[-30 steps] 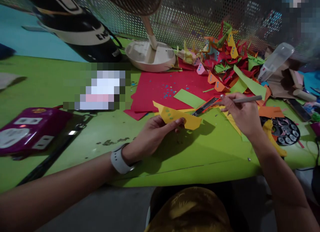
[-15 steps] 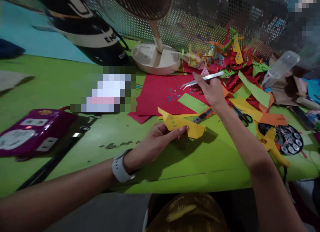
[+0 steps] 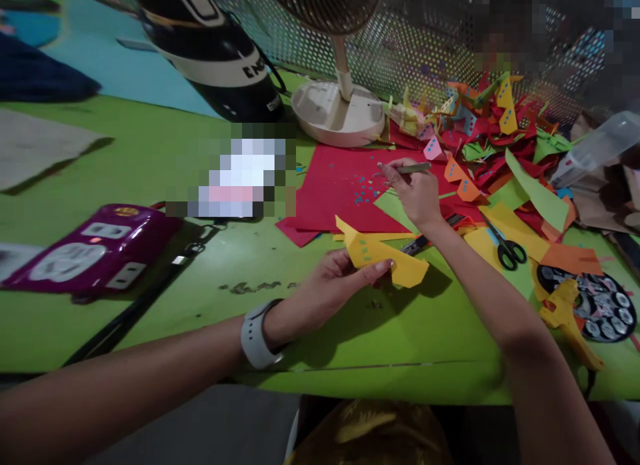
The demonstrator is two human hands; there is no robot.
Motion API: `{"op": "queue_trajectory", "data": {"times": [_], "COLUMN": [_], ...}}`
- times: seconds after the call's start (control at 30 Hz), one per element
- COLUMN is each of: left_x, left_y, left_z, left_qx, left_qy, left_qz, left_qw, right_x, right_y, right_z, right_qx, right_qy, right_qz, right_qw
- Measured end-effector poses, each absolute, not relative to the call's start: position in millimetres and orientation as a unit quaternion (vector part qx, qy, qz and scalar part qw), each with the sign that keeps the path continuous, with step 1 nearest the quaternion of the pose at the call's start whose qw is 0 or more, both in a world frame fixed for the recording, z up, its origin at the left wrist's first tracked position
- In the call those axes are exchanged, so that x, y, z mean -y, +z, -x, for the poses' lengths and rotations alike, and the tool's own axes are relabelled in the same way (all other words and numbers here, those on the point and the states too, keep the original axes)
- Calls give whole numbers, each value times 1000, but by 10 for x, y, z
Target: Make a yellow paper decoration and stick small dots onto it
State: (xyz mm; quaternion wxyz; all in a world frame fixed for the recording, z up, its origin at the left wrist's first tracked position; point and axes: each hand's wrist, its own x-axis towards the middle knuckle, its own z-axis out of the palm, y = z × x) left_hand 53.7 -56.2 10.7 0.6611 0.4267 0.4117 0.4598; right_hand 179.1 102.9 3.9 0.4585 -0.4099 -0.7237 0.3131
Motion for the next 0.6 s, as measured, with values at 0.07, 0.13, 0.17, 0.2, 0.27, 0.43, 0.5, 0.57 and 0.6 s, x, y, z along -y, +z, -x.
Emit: {"op": "queue_trajectory", "data": {"times": [0.07, 0.13, 0.17, 0.2, 0.27, 0.43, 0.5, 0.57, 0.6], "left_x": [559, 553, 548, 543, 534, 528, 531, 533, 533], "left_y": [102, 91, 85, 79, 71, 59, 55, 56, 59], "left_z": [-536, -536, -536, -537, -538, -539, -539, -537, -535], "left_qx": [-411, -411, -410, -409, -408, -403, -403, -405, -406], "left_qy": [460, 462, 464, 466, 469, 472, 470, 469, 469], "left_qz": [-428, -429, -430, -431, -432, -431, -431, -431, -430], "left_qw": [660, 658, 657, 656, 654, 655, 656, 656, 656], "right_x": [-1062, -1076, -1077, -1076, -1069, -1055, -1047, -1033, -1023], "right_y": [-1, -45, -63, -77, -89, -42, -11, 20, 35], "right_z": [-1759, -1743, -1738, -1736, -1735, -1781, -1814, -1842, -1852], "right_qx": [725, 720, 719, 719, 726, 731, 730, 736, 742], "right_qy": [311, 321, 328, 331, 327, 319, 317, 310, 304], "right_qz": [416, 425, 427, 427, 426, 420, 426, 434, 437], "right_qw": [453, 444, 441, 436, 430, 432, 432, 418, 409]}}
